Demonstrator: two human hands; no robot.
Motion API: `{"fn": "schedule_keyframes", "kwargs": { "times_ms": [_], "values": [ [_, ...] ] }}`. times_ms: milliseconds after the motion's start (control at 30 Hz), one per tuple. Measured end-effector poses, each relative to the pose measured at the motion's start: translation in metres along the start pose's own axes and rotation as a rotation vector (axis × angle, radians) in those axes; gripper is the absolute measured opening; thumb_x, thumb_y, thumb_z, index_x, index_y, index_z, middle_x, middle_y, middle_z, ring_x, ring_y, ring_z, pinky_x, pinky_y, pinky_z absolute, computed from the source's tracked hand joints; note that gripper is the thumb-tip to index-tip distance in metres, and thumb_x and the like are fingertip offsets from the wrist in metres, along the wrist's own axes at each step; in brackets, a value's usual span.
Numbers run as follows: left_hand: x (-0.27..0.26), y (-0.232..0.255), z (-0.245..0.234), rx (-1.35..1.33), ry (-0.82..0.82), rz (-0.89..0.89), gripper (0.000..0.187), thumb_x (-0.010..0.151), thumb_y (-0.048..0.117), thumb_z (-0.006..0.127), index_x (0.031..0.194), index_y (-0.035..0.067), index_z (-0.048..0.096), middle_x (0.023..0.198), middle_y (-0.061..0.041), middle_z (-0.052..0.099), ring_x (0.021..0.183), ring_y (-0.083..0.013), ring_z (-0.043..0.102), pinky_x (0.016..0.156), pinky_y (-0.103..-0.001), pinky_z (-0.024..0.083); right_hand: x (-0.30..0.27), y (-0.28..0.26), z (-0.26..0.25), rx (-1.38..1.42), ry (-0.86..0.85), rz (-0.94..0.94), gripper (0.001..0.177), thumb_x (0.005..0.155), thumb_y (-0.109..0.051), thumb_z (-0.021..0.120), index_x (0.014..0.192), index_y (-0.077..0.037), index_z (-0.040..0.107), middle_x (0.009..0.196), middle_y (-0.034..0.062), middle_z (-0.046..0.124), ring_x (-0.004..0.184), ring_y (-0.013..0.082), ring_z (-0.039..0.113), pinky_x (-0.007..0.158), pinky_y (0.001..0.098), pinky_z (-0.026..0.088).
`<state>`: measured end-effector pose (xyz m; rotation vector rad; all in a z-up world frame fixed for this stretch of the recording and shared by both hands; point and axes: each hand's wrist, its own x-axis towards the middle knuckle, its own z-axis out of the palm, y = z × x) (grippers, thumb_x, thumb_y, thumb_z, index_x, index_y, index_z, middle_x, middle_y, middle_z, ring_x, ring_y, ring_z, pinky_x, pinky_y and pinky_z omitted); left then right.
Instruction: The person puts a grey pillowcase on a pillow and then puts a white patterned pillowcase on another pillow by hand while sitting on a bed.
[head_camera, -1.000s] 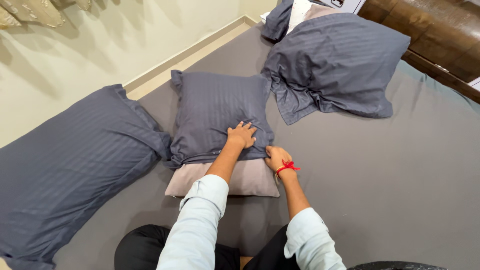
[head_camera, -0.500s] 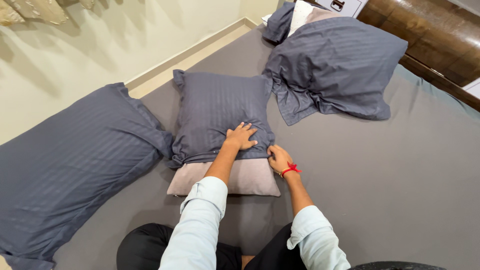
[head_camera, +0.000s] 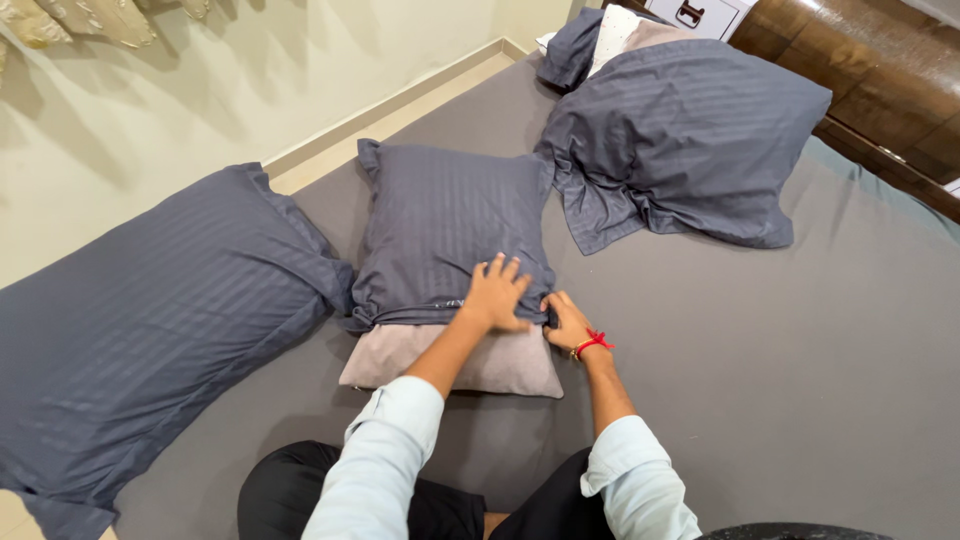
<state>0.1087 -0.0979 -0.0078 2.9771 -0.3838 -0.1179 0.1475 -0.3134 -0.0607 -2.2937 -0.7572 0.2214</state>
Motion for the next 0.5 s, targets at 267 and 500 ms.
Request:
{"fn": "schedule_keyframes", "kwargs": {
  "times_ms": [267,500],
  "values": [
    [-0.06,0.063,-0.011,0.253,0.029,0.078,0.111,0.049,0.049,0.093,0.147,0.022,0.048,0.163,-0.013,0.03,0.148,-0.0451,0.019,0.107,-0.079,0.013,0.002,0.003,0.011,-0.266,0.12,0.053,0.024,0.088,-0.011,0.056,0.111,-0.01,0.061,0.111,0.0125,0.063,0.111,0.0364,0.059,0.09,0.048,0.048],
    [-0.051,0.023,0.005,0.204,0.455,0.139,0.055,0.058,0.026,0.084,0.109,0.016,0.064,0.116,-0.004,0.059,0.116,-0.032,0.054,0.107,-0.072,0.031,0.002,-0.002,-0.01,-0.103,-0.067,0.137,0.017,0.096,-0.02,0.06,0.101,-0.005,0.063,0.091,0.018,0.064,0.1,0.0381,0.06,0.087,0.0467,0.048]
  ]
}}
